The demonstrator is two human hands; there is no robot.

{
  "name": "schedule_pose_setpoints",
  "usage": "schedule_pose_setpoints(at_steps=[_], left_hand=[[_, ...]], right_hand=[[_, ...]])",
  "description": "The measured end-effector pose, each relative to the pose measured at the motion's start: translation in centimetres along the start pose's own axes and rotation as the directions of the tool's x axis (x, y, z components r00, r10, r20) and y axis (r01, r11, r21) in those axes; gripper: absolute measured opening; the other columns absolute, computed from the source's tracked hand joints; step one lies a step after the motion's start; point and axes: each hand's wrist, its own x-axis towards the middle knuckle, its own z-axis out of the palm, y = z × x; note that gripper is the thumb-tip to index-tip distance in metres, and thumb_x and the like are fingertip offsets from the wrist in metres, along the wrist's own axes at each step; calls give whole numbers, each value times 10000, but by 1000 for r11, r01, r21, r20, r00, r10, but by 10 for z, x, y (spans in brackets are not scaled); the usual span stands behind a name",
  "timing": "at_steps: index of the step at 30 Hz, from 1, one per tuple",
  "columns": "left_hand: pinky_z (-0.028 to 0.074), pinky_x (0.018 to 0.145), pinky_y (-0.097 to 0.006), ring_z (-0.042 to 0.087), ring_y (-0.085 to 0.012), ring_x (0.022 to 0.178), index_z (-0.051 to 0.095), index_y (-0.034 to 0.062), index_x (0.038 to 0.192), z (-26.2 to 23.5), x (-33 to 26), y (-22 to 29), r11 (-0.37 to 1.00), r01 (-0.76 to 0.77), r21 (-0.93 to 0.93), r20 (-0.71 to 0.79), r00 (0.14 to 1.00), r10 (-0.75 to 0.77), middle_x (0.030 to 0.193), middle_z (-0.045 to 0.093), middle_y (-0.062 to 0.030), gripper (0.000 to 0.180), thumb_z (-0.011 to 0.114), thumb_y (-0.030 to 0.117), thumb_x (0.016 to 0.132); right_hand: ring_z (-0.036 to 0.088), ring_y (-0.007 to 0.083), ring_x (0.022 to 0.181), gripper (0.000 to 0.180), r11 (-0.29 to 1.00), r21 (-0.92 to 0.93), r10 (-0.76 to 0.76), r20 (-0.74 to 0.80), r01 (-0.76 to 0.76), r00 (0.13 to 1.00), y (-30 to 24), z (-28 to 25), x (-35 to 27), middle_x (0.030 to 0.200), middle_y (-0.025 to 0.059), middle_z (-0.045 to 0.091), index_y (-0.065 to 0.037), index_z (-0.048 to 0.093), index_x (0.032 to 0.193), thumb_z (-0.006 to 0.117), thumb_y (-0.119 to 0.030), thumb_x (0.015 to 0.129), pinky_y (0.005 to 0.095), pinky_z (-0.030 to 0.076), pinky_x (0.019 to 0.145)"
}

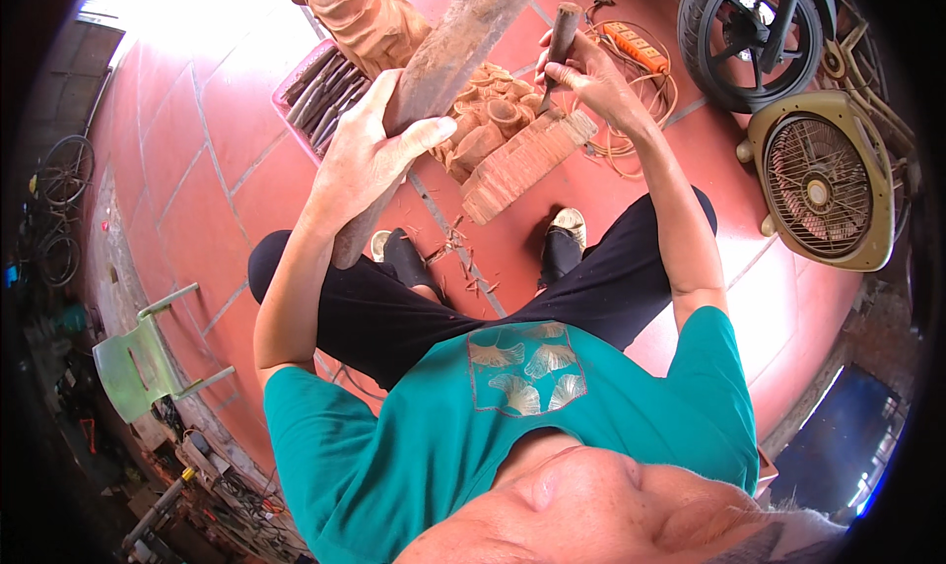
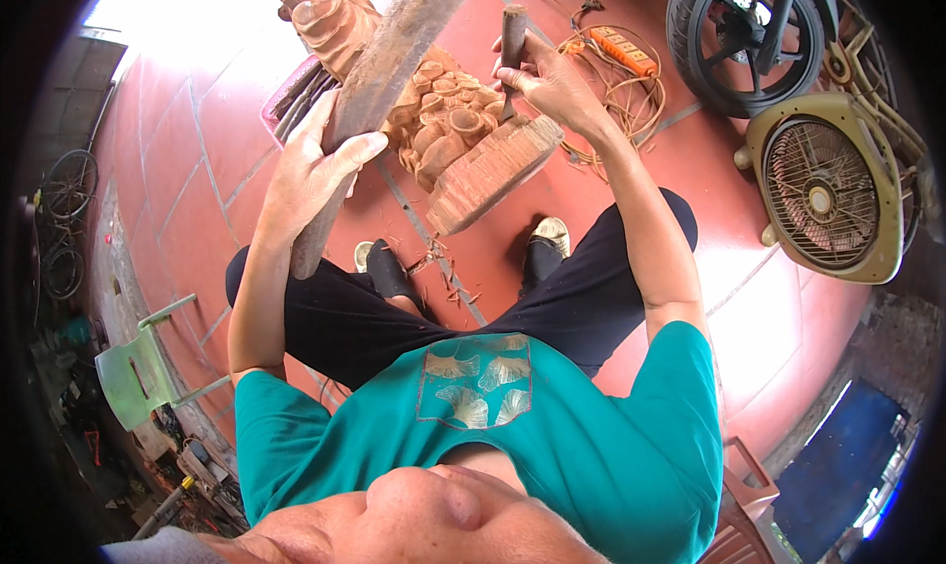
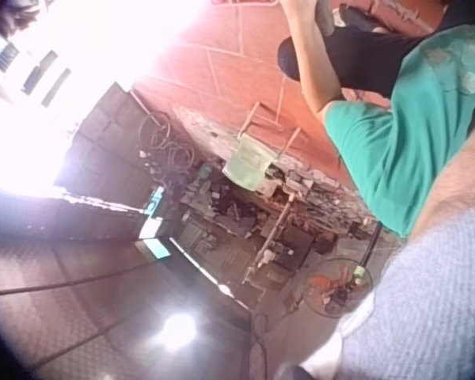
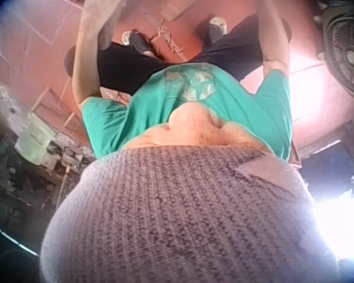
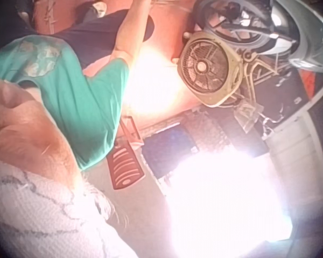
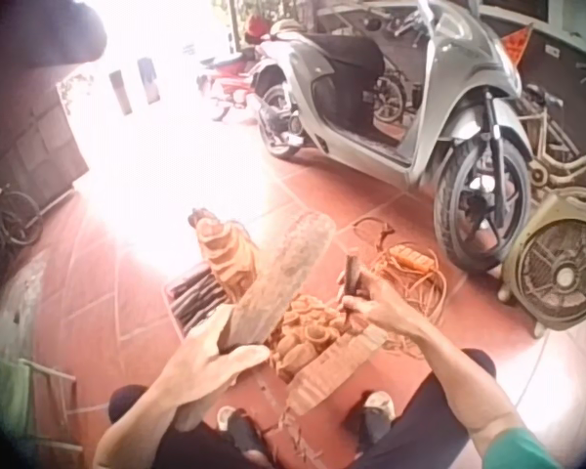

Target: The person carves a wooden sculpture using a chisel and a wooden mallet. They repeatedly position the chisel and strike it to shape the wood, with wood shavings accumulating on the floor.

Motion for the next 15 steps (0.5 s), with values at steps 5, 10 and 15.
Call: schedule_pose_setpoints(at_steps=[5,10,15], left_hand=[[512,668,-298,635,-130,738,580,-21,1267,1,4,22,995,92,34,10,996,-92,924,671,-77,532,770,305,892],[425,501,-234,512,-67,554,545,-19,1267,14,5,35,996,17,-85,-96,995,-25,767,576,-12,399,703,164,949],[424,488,-260,509,-81,547,534,-9,1248,19,22,36,984,48,174,124,990,-70,756,594,-32,376,684,189,966]], right_hand=[[687,165,993,258,999,-39,24,13,-23,1000,6,1,-1,1037,64,648,-44,543,1252,592,-28,1000,331,566,891],[674,174,1022,273,942,-301,-157,-5,148,988,5,13,0,985,75,674,-7,565,1192,666,-73,947,367,546,899],[664,284,807,259,903,-413,-151,-48,118,987,1,12,4,851,191,665,-1,583,1080,735,-97,893,411,501,745]])
